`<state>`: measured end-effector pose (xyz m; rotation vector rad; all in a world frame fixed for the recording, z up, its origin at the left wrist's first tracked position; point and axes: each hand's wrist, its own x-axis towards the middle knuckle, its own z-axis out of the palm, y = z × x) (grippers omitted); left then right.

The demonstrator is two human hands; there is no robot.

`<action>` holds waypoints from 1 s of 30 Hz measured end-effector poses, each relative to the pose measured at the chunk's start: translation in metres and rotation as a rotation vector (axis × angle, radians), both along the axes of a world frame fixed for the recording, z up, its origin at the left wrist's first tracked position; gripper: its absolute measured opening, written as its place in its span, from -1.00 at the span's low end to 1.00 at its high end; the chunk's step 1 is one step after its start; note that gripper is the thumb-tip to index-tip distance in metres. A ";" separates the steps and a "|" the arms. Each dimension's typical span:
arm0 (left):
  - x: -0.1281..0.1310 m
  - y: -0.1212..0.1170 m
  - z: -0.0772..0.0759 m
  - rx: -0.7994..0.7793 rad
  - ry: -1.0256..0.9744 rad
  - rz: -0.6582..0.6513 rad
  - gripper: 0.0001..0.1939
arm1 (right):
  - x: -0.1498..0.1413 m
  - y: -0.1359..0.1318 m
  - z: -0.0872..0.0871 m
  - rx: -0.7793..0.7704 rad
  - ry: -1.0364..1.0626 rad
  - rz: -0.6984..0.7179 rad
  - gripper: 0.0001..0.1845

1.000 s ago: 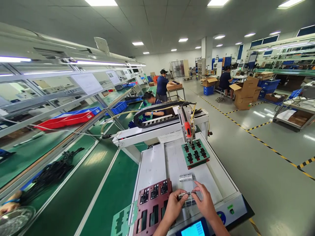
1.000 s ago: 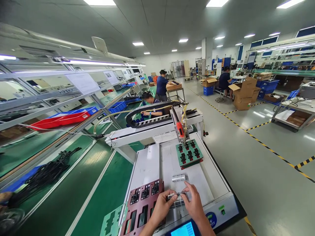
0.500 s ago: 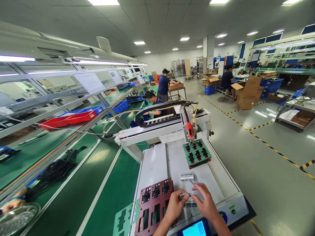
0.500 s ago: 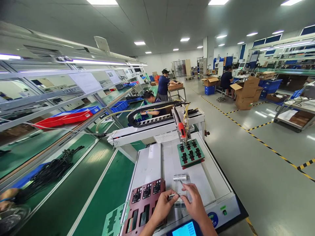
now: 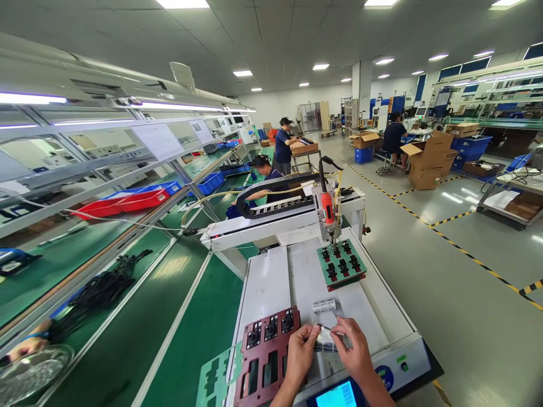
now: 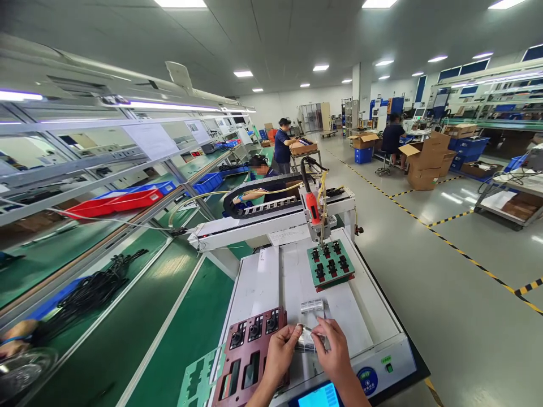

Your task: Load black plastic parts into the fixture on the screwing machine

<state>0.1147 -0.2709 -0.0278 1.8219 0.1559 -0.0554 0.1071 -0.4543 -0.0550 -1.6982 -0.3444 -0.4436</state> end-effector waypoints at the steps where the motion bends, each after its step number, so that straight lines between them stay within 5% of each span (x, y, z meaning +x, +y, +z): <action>1: -0.001 0.000 0.000 0.008 -0.002 0.004 -0.37 | -0.001 0.004 0.001 0.066 0.065 -0.013 -0.36; 11: -0.013 0.013 0.007 0.040 -0.005 -0.054 -0.56 | -0.001 0.042 0.027 0.267 0.295 0.093 -0.24; 15: -0.030 0.041 0.009 0.130 -0.082 0.120 -0.50 | 0.012 0.078 0.019 0.251 0.198 0.158 -0.30; 18: -0.051 0.068 0.013 0.135 -0.104 0.157 -0.59 | 0.029 0.118 0.006 0.188 0.114 0.281 -0.24; 22: -0.079 0.101 0.011 0.080 -0.044 0.184 -0.46 | 0.049 0.162 -0.001 0.192 0.115 0.314 -0.22; 26: -0.097 0.126 0.008 -0.075 0.028 0.252 -0.29 | 0.058 0.175 0.025 0.241 0.116 0.270 -0.29; 30: -0.103 0.138 0.025 -0.299 0.039 0.284 -0.23 | 0.044 0.171 0.074 0.387 0.275 0.170 -0.03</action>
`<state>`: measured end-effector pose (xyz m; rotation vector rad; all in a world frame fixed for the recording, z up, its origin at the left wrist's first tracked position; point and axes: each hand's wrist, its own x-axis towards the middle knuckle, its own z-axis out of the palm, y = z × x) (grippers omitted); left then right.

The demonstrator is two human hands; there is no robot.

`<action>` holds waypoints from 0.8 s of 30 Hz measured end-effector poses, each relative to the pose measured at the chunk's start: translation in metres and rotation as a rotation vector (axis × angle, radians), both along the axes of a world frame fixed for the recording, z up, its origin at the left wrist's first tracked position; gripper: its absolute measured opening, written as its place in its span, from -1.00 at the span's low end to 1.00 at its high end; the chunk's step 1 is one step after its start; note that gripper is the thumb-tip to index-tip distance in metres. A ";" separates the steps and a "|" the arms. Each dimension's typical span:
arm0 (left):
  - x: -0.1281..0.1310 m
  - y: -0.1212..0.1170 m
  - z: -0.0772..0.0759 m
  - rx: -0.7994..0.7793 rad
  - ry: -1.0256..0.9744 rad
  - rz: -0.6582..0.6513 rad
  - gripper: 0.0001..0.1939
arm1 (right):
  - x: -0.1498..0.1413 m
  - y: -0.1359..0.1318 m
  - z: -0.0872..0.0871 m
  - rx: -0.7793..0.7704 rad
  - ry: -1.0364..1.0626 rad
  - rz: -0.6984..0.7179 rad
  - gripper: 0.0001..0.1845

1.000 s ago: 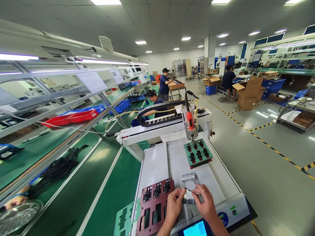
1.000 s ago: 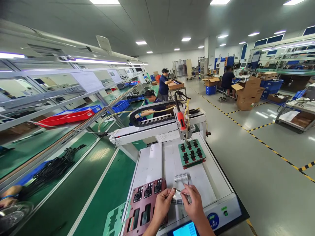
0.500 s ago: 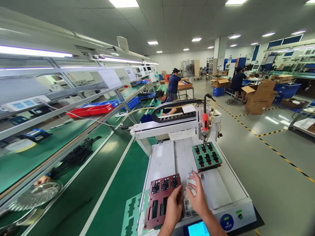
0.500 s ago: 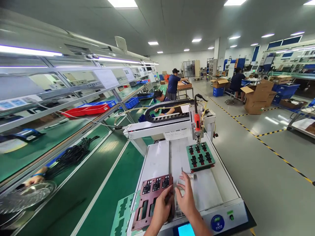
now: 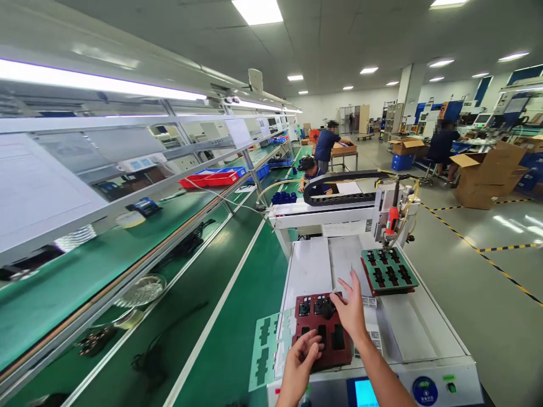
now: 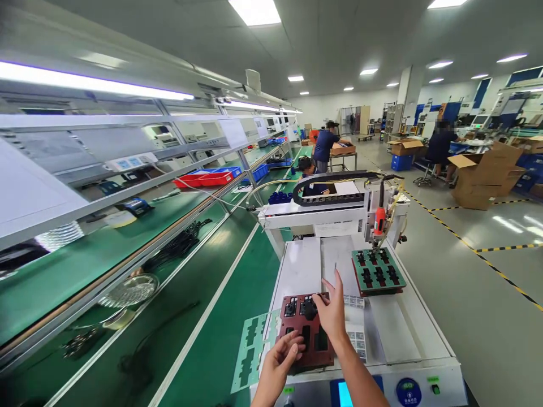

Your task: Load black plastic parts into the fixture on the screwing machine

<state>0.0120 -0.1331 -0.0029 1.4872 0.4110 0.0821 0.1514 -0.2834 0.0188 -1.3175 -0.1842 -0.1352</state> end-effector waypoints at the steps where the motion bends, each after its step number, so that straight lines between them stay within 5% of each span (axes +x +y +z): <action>1: 0.000 0.001 0.006 -0.042 -0.012 -0.007 -0.23 | -0.007 -0.001 0.012 0.039 0.050 0.008 0.01; 7: -0.008 -0.002 0.023 -0.318 -0.108 -0.220 -0.16 | -0.063 0.003 0.048 0.150 0.089 0.199 -0.19; 11: -0.024 0.002 0.026 -0.457 -0.135 -0.107 -0.16 | -0.091 -0.001 0.049 0.031 0.026 0.130 -0.23; 15: -0.033 0.013 0.046 -0.207 -0.214 -0.079 -0.30 | -0.112 -0.005 0.051 0.074 0.041 0.050 -0.21; 19: -0.038 0.022 0.064 0.015 -0.200 -0.057 -0.41 | -0.130 0.001 0.054 0.118 0.032 0.200 -0.21; 24: -0.043 0.024 0.069 0.075 -0.182 -0.047 -0.42 | -0.135 0.010 0.046 0.100 0.041 0.323 -0.14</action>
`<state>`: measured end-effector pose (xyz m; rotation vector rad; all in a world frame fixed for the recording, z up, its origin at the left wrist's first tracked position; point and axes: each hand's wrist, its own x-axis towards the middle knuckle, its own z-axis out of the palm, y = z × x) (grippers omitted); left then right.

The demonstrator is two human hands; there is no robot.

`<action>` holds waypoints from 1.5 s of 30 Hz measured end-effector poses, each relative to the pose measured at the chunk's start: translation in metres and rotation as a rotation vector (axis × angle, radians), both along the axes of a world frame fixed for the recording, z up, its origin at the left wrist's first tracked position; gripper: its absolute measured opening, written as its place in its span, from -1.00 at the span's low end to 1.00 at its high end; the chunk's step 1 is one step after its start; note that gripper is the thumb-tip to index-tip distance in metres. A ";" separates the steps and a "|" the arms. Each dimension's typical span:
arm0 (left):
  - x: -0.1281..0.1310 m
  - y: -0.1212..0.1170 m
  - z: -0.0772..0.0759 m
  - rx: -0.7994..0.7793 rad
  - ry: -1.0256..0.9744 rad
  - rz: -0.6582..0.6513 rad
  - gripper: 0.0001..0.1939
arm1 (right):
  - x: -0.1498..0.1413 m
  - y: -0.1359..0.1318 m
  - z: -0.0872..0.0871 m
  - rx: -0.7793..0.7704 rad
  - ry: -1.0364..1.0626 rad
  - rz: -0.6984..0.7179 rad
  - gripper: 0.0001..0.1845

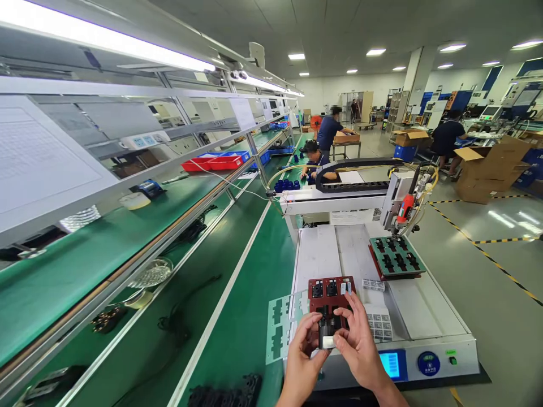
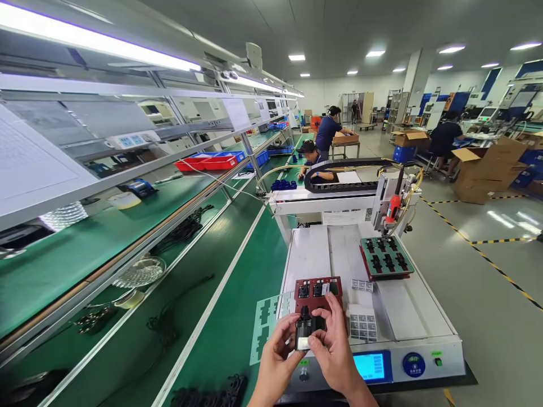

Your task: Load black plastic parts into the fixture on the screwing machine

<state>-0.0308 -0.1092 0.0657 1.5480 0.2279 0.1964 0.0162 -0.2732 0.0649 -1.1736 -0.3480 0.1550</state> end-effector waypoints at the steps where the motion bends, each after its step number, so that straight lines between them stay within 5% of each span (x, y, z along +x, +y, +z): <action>1: 0.000 0.000 0.001 0.005 -0.001 0.003 -0.42 | 0.000 0.001 -0.002 -0.010 -0.002 0.007 -0.12; 8: 0.003 -0.001 0.006 0.026 -0.031 0.013 -0.45 | 0.001 -0.001 -0.005 -0.066 0.016 0.016 -0.09; 14: 0.004 -0.004 0.014 0.039 -0.038 0.019 -0.47 | 0.000 -0.002 0.010 -0.150 -0.019 0.004 -0.14; 22: 0.005 -0.002 0.025 0.017 -0.071 0.042 -0.49 | -0.003 0.004 0.006 -0.372 -0.438 -0.218 -0.28; 25: 0.004 0.000 0.023 0.022 -0.096 0.032 -0.50 | 0.001 0.005 0.001 -0.452 -0.416 -0.299 -0.15; 31: 0.004 0.007 0.004 0.246 -0.159 0.040 -0.56 | 0.013 0.027 -0.009 -0.559 -0.360 -0.217 0.05; 36: 0.011 0.022 -0.010 -0.093 0.074 0.194 -0.42 | 0.062 0.044 -0.063 -0.390 -0.257 -0.251 -0.23; 40: 0.006 0.031 -0.017 -0.358 0.118 0.186 -0.24 | 0.109 0.052 -0.107 -0.444 -0.282 -0.329 -0.30; 45: -0.003 0.029 -0.036 -0.646 0.139 0.175 -0.30 | 0.125 0.054 -0.101 -0.422 -0.310 -0.290 -0.30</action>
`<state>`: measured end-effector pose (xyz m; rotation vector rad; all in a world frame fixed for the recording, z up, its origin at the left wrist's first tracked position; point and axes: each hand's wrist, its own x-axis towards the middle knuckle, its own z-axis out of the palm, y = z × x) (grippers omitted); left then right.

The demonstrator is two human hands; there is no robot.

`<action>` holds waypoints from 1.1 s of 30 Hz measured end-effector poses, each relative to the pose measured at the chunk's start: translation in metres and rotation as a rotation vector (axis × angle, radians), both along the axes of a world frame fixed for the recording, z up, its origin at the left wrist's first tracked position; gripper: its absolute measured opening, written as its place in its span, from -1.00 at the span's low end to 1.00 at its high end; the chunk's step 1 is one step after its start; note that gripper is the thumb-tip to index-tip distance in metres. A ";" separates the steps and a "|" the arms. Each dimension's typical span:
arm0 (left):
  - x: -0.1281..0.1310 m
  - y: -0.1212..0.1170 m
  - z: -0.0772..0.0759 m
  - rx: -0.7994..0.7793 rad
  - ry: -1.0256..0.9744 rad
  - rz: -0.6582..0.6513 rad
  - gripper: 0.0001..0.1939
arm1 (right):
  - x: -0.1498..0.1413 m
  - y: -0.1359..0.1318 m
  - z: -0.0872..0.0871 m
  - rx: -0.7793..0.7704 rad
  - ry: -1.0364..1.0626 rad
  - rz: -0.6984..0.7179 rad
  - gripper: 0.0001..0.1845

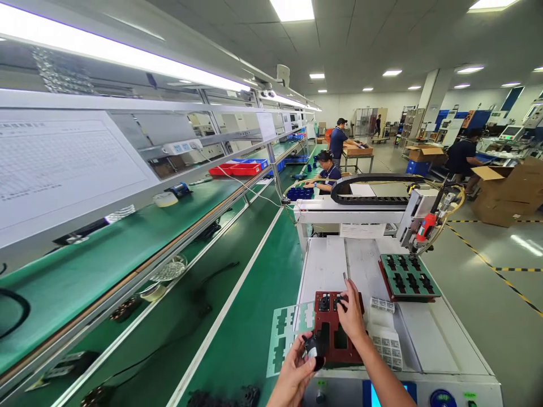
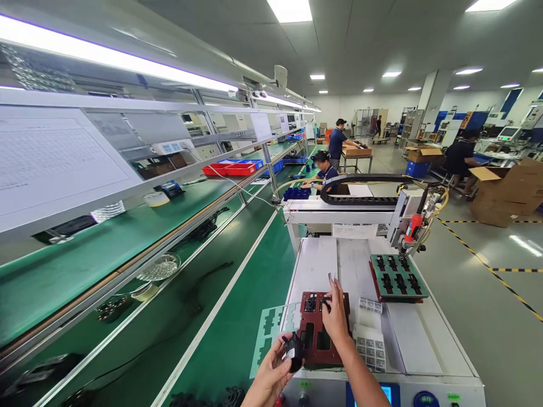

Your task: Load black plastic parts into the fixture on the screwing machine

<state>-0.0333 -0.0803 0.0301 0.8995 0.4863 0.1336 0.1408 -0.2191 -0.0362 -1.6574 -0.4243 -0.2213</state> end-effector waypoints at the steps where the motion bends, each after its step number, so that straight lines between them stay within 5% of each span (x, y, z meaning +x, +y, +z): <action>1: 0.000 0.000 -0.003 -0.036 0.010 -0.008 -0.41 | -0.002 -0.001 0.007 0.003 -0.009 -0.002 -0.30; 3: 0.004 -0.001 -0.008 -0.069 0.031 -0.032 -0.56 | -0.006 -0.005 0.022 0.012 -0.037 -0.030 -0.30; 7: 0.015 -0.004 -0.012 -0.051 0.072 -0.054 -0.52 | -0.005 -0.012 0.040 -0.012 -0.082 -0.091 -0.26; 13: 0.020 -0.013 -0.015 0.006 0.059 -0.084 -0.47 | 0.011 -0.004 0.018 -0.080 -0.015 -0.007 -0.07; 18: 0.013 -0.014 -0.023 0.084 0.037 -0.021 -0.45 | 0.009 0.004 0.007 -0.056 -0.026 0.022 -0.15; 22: 0.007 -0.007 -0.019 0.459 -0.015 0.014 -0.48 | 0.001 -0.004 0.040 0.011 -0.011 -0.023 -0.21; 26: 0.008 0.001 -0.006 0.906 -0.130 -0.006 -0.38 | -0.019 -0.018 0.098 0.048 0.149 -0.049 0.03; 29: 0.011 -0.001 -0.004 0.921 -0.231 -0.094 -0.32 | -0.039 -0.022 0.125 0.039 0.246 0.065 0.14; 33: 0.011 -0.011 -0.005 0.797 -0.246 -0.161 -0.22 | -0.063 -0.022 0.129 0.170 0.283 0.162 0.02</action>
